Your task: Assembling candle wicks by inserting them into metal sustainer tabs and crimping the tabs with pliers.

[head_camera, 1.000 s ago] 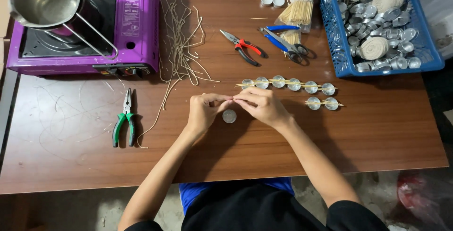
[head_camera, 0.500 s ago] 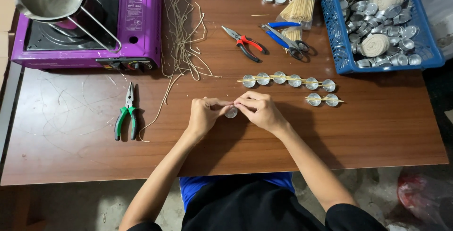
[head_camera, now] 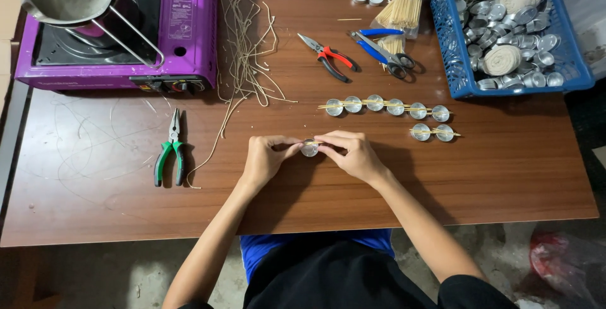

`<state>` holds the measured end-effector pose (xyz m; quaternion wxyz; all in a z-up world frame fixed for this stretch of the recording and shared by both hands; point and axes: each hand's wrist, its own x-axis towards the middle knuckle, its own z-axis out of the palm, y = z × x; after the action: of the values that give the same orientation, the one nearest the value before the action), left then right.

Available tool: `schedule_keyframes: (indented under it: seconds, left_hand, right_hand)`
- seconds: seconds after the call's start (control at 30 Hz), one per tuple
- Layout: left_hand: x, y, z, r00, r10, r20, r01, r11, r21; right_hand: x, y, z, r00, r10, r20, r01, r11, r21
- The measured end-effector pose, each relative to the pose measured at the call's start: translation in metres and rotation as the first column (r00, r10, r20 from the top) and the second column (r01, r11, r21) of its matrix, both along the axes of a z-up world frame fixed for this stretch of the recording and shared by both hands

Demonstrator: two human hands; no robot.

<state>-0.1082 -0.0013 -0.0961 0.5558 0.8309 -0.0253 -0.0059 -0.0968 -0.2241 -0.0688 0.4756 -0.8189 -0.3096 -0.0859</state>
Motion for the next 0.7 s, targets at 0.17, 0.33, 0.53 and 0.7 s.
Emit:
schedule_keyframes:
  seconds: [0.17,0.33,0.53,0.7]
  left_hand:
    - [-0.001,0.003,-0.007,1.000,-0.015,-0.001,0.015,1.000,0.015]
    - [-0.002,0.007,0.006,0.998,-0.066,0.022,0.064,0.995,0.075]
    - [-0.001,0.008,0.016,0.995,-0.095,0.032,0.092,0.990,0.105]
    - [0.000,0.010,0.013,0.988,-0.145,0.054,0.134,0.977,0.163]
  right_hand:
    - [0.004,-0.003,-0.012,0.999,-0.039,0.021,0.039,0.999,-0.011]
    - [0.005,-0.003,-0.022,0.995,-0.059,0.086,0.060,0.998,-0.017]
    - [0.006,-0.005,-0.029,0.987,-0.054,0.153,0.058,0.998,-0.023]
    - [0.008,-0.007,-0.033,0.988,-0.042,0.148,0.047,0.999,-0.027]
